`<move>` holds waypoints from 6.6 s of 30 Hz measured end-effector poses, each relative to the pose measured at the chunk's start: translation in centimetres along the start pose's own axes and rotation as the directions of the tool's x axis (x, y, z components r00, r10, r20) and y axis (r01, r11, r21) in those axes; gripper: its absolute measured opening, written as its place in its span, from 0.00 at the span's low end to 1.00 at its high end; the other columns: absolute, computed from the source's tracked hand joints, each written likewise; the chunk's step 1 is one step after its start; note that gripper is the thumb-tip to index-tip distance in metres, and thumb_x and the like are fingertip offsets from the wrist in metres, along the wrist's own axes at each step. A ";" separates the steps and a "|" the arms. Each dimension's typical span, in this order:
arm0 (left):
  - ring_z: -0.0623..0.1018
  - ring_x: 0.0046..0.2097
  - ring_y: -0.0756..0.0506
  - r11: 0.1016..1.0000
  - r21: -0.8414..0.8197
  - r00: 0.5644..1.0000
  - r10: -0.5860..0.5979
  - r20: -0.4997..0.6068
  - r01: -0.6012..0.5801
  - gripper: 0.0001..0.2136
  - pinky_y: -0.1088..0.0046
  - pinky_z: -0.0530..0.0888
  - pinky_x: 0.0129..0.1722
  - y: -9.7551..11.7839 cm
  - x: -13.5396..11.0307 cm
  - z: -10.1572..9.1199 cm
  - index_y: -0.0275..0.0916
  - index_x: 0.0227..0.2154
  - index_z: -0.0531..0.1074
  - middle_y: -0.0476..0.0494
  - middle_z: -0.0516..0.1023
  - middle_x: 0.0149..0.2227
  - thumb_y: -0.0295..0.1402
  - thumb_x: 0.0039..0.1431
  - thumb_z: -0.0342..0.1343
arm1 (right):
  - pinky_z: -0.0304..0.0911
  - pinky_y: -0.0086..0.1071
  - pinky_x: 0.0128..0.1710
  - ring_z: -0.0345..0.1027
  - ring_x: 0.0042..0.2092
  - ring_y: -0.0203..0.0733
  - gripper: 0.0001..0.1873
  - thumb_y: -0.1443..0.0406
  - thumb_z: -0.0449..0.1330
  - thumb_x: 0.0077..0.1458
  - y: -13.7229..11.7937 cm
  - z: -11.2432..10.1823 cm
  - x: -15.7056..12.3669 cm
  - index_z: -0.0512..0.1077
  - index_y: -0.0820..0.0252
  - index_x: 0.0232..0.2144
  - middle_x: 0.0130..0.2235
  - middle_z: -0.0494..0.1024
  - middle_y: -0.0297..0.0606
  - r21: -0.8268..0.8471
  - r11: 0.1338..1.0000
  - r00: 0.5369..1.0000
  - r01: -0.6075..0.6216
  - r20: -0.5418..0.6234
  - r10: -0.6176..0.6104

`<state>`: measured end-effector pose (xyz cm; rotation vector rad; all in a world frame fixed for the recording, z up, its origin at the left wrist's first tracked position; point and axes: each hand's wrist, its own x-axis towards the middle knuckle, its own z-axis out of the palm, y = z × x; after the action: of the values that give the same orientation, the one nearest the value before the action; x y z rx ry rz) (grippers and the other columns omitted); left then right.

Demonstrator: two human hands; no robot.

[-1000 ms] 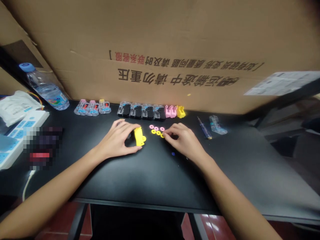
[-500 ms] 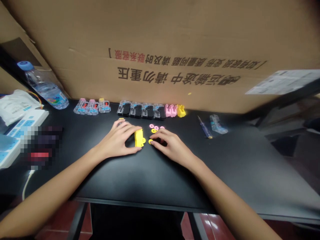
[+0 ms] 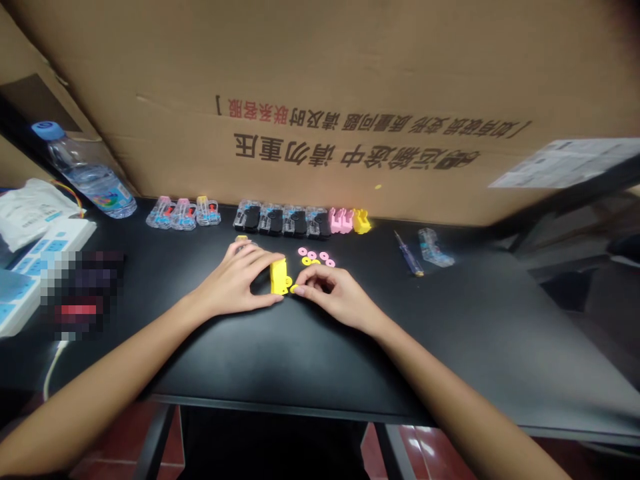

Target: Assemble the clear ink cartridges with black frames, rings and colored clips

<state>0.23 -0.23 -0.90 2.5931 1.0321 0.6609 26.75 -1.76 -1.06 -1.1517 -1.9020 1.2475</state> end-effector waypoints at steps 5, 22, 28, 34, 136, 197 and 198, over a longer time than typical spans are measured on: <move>0.78 0.60 0.36 0.999 -0.001 0.999 0.037 -0.003 -0.037 0.29 0.50 0.59 0.70 0.4 0.1 -0.1 0.41 0.64 0.70 0.37 0.81 0.59 0.49 0.66 0.65 | 0.59 0.32 0.29 0.61 0.29 0.36 0.14 0.52 0.69 0.62 -0.1 1.3 0.3 0.79 0.57 0.36 0.33 0.77 0.34 0.058 0.998 0.994 0.018 -0.107 -0.012; 0.78 0.60 0.37 0.998 -0.011 0.998 0.069 -0.005 -0.069 0.32 0.50 0.58 0.71 0.7 0.0 0.2 0.40 0.66 0.67 0.37 0.80 0.60 0.49 0.66 0.65 | 0.66 0.34 0.33 0.66 0.30 0.36 0.10 0.56 0.63 0.66 -0.3 2.1 0.1 0.73 0.55 0.41 0.34 0.76 0.33 0.217 0.976 0.992 0.002 -0.120 0.025; 0.78 0.61 0.36 0.998 0.000 0.997 0.066 -0.036 -0.066 0.32 0.49 0.57 0.71 1.1 0.0 -0.6 0.40 0.66 0.68 0.36 0.79 0.60 0.47 0.64 0.65 | 0.74 0.37 0.39 0.73 0.34 0.38 0.15 0.52 0.66 0.64 0.0 1.3 0.3 0.77 0.55 0.46 0.41 0.81 0.37 0.259 0.965 0.983 -0.025 -0.169 0.071; 0.80 0.58 0.36 0.998 -0.047 0.992 0.045 -0.118 -0.051 0.32 0.49 0.59 0.70 1.4 0.0 -1.3 0.42 0.63 0.69 0.37 0.81 0.57 0.50 0.61 0.67 | 0.76 0.40 0.42 0.77 0.37 0.43 0.21 0.46 0.67 0.62 -0.8 0.7 0.1 0.82 0.57 0.41 0.37 0.83 0.39 0.229 0.971 0.997 -0.076 -0.002 0.079; 0.88 0.51 0.36 0.555 -0.779 0.941 -0.314 0.128 0.291 0.29 0.55 0.85 0.55 -0.2 0.2 2.3 0.35 0.61 0.75 0.34 0.86 0.55 0.39 0.59 0.71 | 0.77 0.42 0.44 0.82 0.42 0.50 0.27 0.46 0.76 0.49 0.4 1.8 0.1 0.76 0.57 0.39 0.41 0.86 0.44 0.256 0.956 0.957 -0.141 -0.211 0.198; 0.79 0.47 0.46 0.961 -0.261 0.993 0.066 -0.096 -0.089 0.21 0.66 0.78 0.50 0.4 -0.3 0.1 0.51 0.66 0.72 0.41 0.76 0.53 0.31 0.74 0.54 | 0.78 0.39 0.34 0.80 0.35 0.46 0.31 0.42 0.67 0.60 -1.3 1.2 -0.4 0.77 0.48 0.58 0.39 0.84 0.38 0.450 0.876 0.981 -0.174 0.002 0.194; 0.79 0.46 0.46 0.966 -0.241 0.990 0.060 -0.129 -0.090 0.19 0.66 0.78 0.48 0.5 -0.3 0.1 0.50 0.64 0.74 0.42 0.76 0.52 0.31 0.74 0.55 | 0.79 0.39 0.34 0.80 0.35 0.46 0.31 0.40 0.66 0.61 -1.2 1.3 -0.4 0.76 0.48 0.58 0.39 0.84 0.38 0.478 0.862 0.982 -0.170 0.008 0.189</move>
<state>0.35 -0.81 -0.89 2.4090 0.8286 0.9129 25.49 -2.88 -0.42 -1.0854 -1.3603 1.6659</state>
